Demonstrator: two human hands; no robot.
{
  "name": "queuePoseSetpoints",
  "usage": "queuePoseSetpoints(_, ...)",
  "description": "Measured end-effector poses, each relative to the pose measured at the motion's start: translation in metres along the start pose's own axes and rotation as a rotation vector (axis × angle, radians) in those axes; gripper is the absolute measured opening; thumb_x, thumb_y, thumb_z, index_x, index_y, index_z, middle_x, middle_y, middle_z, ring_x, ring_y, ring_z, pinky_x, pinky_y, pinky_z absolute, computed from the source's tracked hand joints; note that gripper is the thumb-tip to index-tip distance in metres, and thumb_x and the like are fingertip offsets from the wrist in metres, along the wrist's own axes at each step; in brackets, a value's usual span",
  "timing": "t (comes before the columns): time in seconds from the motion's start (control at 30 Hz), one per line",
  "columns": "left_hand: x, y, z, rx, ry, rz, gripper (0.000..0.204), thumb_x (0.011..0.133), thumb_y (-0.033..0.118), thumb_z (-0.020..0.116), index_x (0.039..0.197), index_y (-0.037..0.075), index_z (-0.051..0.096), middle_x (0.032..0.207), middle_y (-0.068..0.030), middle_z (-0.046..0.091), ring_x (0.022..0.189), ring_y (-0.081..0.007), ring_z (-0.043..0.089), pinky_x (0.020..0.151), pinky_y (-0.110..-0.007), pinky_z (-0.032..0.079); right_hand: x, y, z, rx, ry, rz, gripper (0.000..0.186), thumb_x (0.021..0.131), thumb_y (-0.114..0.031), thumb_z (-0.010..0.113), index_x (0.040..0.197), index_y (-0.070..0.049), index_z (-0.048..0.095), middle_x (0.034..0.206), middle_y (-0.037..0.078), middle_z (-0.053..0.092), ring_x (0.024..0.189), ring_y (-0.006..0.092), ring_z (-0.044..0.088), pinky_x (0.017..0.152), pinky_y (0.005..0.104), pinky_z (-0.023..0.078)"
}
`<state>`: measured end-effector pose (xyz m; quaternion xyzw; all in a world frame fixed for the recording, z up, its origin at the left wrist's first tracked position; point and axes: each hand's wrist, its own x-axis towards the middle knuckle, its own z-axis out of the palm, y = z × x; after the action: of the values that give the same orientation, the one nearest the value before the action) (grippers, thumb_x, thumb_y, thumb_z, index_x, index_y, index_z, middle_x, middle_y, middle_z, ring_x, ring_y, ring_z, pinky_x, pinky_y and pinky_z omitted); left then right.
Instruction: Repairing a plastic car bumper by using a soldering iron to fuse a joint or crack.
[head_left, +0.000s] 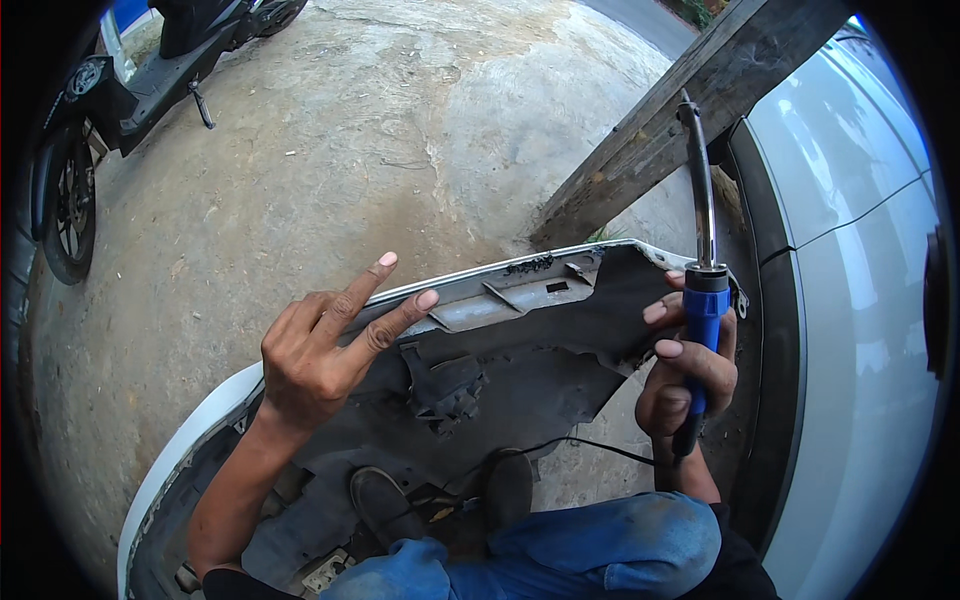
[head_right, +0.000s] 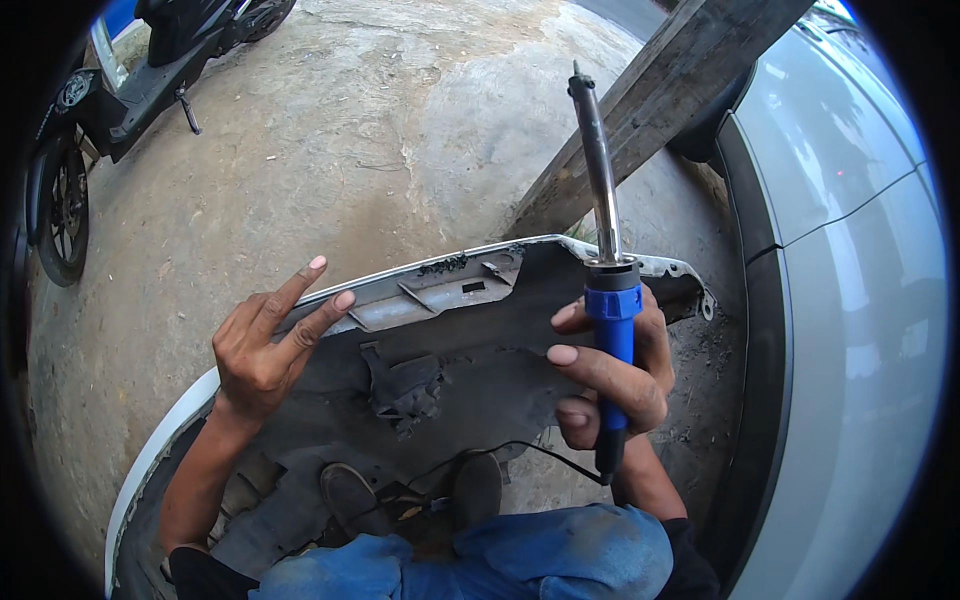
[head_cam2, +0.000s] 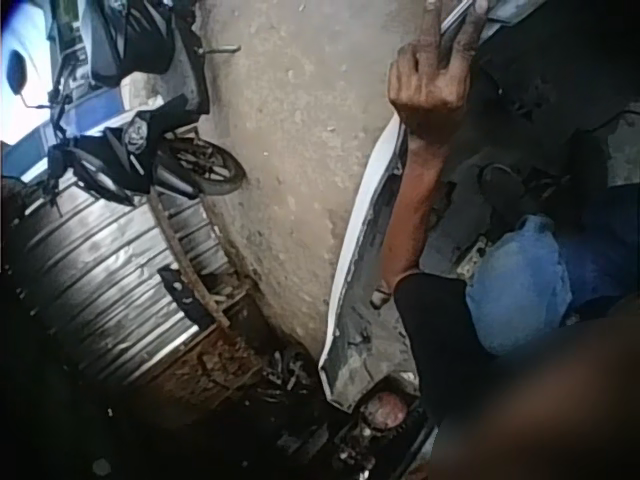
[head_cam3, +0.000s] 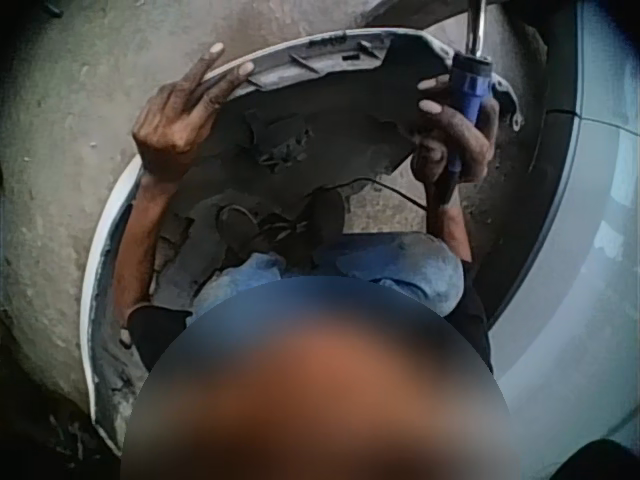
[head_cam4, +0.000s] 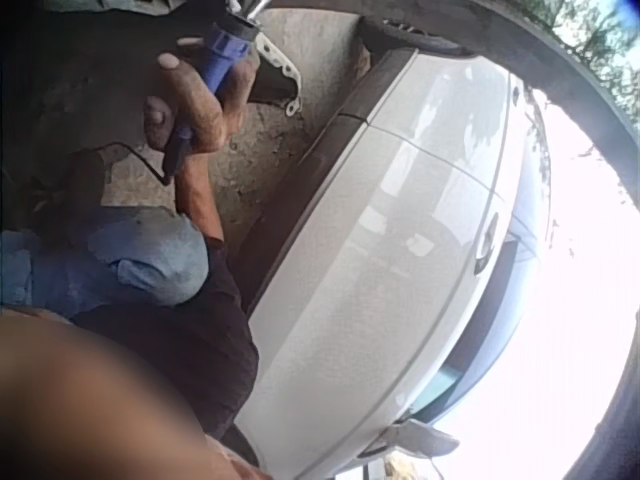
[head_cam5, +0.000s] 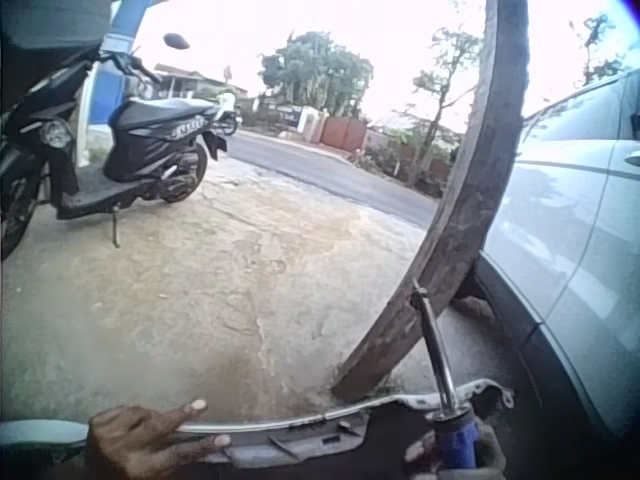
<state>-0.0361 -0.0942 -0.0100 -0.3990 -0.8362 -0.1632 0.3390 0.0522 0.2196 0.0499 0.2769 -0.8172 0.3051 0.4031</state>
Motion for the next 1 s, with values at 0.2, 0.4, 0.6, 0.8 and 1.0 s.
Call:
queuePoseSetpoints(0.2, -0.002, 0.0, 0.004, 0.032, -0.014, 0.004, 0.046, 0.09, 0.017, 0.062, 0.131, 0.039, 0.066, 0.132, -0.0019, 0.067, 0.065, -0.0115, 0.057, 0.059, -0.025, 0.05, -0.017, -0.014, -0.023, 0.001, 0.146, 0.143, 0.042, 0.104, -0.049, 0.045, 0.107, -0.01, 0.061, 0.092, 0.012, 0.057, 0.072, 0.0217, 0.063, 0.066, 0.0362, 0.052)
queuePoseSetpoints(0.4, 0.002, 0.001, -0.002, -0.007, -0.058, -0.013, 0.045, 0.084, 0.012, 0.071, 0.125, 0.031, 0.071, 0.129, -0.0069, 0.068, 0.068, -0.0163, 0.061, 0.06, -0.029, 0.051, -0.014, -0.026, -0.03, 0.312, 0.448, 0.542, 0.054, 0.089, -0.049, 0.069, 0.116, -0.01, 0.042, 0.083, 0.007, 0.052, 0.053, 0.0164, 0.057, 0.052, 0.0349, 0.053)
queuePoseSetpoints(0.6, -0.002, 0.0, 0.006, 0.01, 0.002, -0.006, 0.044, 0.09, 0.014, 0.064, 0.128, 0.036, 0.068, 0.131, -0.0045, 0.067, 0.065, -0.0131, 0.058, 0.06, -0.027, 0.05, -0.01, -0.024, -0.034, 0.322, 0.445, 0.522, 0.046, 0.088, -0.04, 0.071, 0.106, -0.008, 0.043, 0.078, 0.008, 0.053, 0.048, 0.0162, 0.054, 0.054, 0.0344, 0.054)
queuePoseSetpoints(0.8, -0.003, 0.003, 0.005, -0.017, 0.024, -0.043, 0.051, 0.081, 0.011, 0.073, 0.127, 0.034, 0.07, 0.131, -0.0046, 0.067, 0.067, -0.015, 0.059, 0.062, -0.029, 0.051, -0.02, -0.021, -0.043, 0.433, 0.445, 0.581, 0.044, 0.085, -0.035, 0.072, 0.102, -0.006, 0.043, 0.07, 0.008, 0.051, 0.047, 0.0155, 0.053, 0.052, 0.0345, 0.053)
queuePoseSetpoints(1.0, -0.002, 0.002, 0.01, -0.06, 0.045, -0.046, 0.071, 0.067, 0.012, 0.078, 0.136, 0.022, 0.065, 0.129, -0.0045, 0.068, 0.073, -0.0188, 0.063, 0.065, -0.031, 0.053, -0.025, -0.027, -0.046, 0.451, 0.396, 0.576, 0.044, 0.085, -0.036, 0.074, 0.098, -0.007, 0.043, 0.064, 0.006, 0.049, 0.046, 0.0141, 0.052, 0.049, 0.031, 0.05)
